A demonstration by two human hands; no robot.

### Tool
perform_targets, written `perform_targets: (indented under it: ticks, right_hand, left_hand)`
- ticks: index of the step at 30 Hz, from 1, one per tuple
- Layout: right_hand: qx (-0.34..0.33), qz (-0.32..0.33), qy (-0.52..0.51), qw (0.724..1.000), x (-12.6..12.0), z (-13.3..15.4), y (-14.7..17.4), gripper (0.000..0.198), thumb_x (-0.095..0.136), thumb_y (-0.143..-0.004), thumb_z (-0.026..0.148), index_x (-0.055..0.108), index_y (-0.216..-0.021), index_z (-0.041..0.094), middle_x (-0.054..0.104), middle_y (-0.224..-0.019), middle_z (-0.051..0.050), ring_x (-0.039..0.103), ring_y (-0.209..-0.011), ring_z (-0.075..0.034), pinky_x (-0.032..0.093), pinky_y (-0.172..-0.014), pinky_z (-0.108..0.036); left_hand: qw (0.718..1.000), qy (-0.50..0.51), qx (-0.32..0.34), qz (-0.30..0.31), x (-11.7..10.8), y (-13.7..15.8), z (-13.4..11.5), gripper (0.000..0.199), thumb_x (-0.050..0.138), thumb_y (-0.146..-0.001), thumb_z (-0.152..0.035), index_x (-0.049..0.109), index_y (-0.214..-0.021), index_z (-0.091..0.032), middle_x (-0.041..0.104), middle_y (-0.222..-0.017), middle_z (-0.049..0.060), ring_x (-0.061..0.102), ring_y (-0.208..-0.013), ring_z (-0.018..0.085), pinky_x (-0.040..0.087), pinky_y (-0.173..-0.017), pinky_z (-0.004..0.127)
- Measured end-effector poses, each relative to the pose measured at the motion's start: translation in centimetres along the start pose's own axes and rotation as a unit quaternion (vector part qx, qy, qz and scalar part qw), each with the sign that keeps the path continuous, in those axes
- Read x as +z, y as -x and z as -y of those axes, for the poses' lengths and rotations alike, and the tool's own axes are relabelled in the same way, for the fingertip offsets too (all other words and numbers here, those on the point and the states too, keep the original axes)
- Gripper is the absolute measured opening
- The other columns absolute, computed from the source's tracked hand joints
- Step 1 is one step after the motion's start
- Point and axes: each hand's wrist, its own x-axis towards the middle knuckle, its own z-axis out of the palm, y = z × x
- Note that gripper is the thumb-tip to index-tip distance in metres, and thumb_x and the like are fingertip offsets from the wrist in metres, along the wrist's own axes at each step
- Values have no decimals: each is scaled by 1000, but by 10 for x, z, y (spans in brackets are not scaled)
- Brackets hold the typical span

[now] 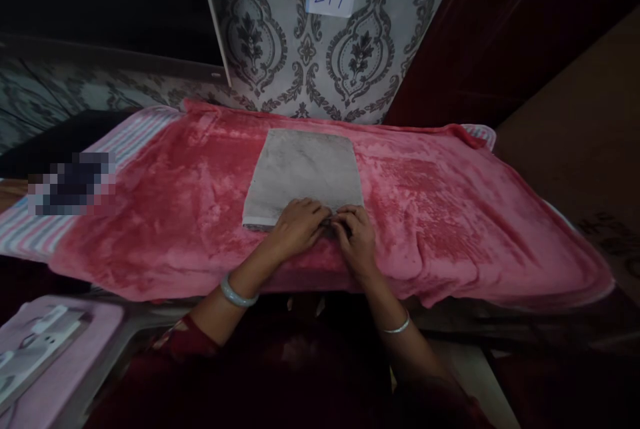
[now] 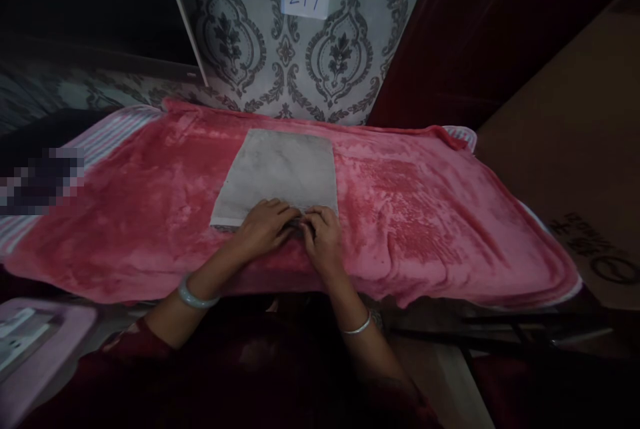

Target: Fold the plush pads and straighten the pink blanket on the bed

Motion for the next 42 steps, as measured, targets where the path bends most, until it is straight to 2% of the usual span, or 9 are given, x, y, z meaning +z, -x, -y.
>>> perform_targets:
  ticks: [3, 6, 10, 12, 22, 25, 29, 36, 42]
  right_hand:
    - [-5, -10, -3, 1000, -1, 1, 0, 12, 57, -94, 18, 68, -89, 22, 65, -95, -7, 60, -92, -23, 51, -82, -39]
    - [-1, -50, 1, 999, -9, 0, 1, 12, 58, -96, 20, 68, -90, 22, 66, -95, -6, 62, -93, -22, 52, -82, -38]
    - [3, -132, 39, 991, -28, -3, 7, 8, 61, -97, 23, 68, -96, 23, 66, -97, -5, 63, -95, -22, 52, -85, -38]
    - [1, -142, 58, 988, -35, -5, 12, 6, 62, -96, 25, 68, -95, 24, 66, -96, -5, 63, -94, -22, 52, -85, -39]
    - [40, -43, 102, 993, -22, -5, 24, 13, 61, -93, 27, 70, -102, 23, 63, -111, -11, 58, -106, -28, 50, -95, -49]
    - [30, -46, 117, 992, -19, -5, 20, 11, 61, -93, 25, 69, -100, 22, 63, -111, -11, 58, -105, -27, 50, -93, -46]
    - [16, -60, 97, 993, -17, -5, 19, 12, 56, -95, 18, 67, -90, 22, 63, -98, -8, 59, -95, -24, 51, -85, -41]
    - [27, -62, 83, 994, -16, -9, 26, 13, 55, -95, 20, 65, -88, 24, 64, -93, -7, 62, -92, -24, 53, -84, -42]
    - [8, -48, 76, 996, -27, -7, 32, 12, 56, -96, 24, 63, -87, 24, 67, -90, -6, 65, -92, -24, 54, -83, -42]
  left_hand:
    - [1000, 2, 23, 7, 2, -8, -4, 15, 57, -97, -23, 69, -103, -16, 66, -96, 9, 56, -97, 26, 44, -83, 40]
    - [999, 41, -2, 2, 12, -14, -1, 19, 53, -99, -20, 70, -93, -16, 66, -91, 8, 56, -93, 24, 45, -83, 38]
    - [996, 80, -25, -10, 19, -16, 5, 18, 55, -98, -24, 71, -95, -17, 66, -92, 8, 57, -95, 24, 47, -82, 38]
    - [996, 86, -29, -7, 18, -17, 6, 18, 55, -98, -25, 71, -94, -17, 65, -90, 8, 57, -95, 25, 47, -82, 39]
    - [995, 92, -36, -6, 16, -15, 4, 20, 54, -99, -26, 70, -92, -17, 65, -90, 9, 56, -93, 25, 46, -82, 38]
    - [996, 86, -39, -5, 18, -15, 4, 20, 53, -99, -26, 70, -93, -17, 64, -91, 8, 56, -93, 25, 46, -84, 39]
    - [996, 87, -28, -9, 18, -13, 4, 18, 55, -99, -26, 71, -94, -18, 65, -91, 8, 56, -93, 24, 46, -82, 38]
    - [999, 32, 6, -37, 22, -7, -1, 25, 50, -101, -26, 72, -91, -17, 64, -88, 9, 57, -92, 24, 46, -78, 38]
    - [997, 36, 40, -53, 20, 19, -1, 28, 51, -99, -17, 71, -118, -20, 71, -110, 12, 63, -104, 25, 50, -87, 41]
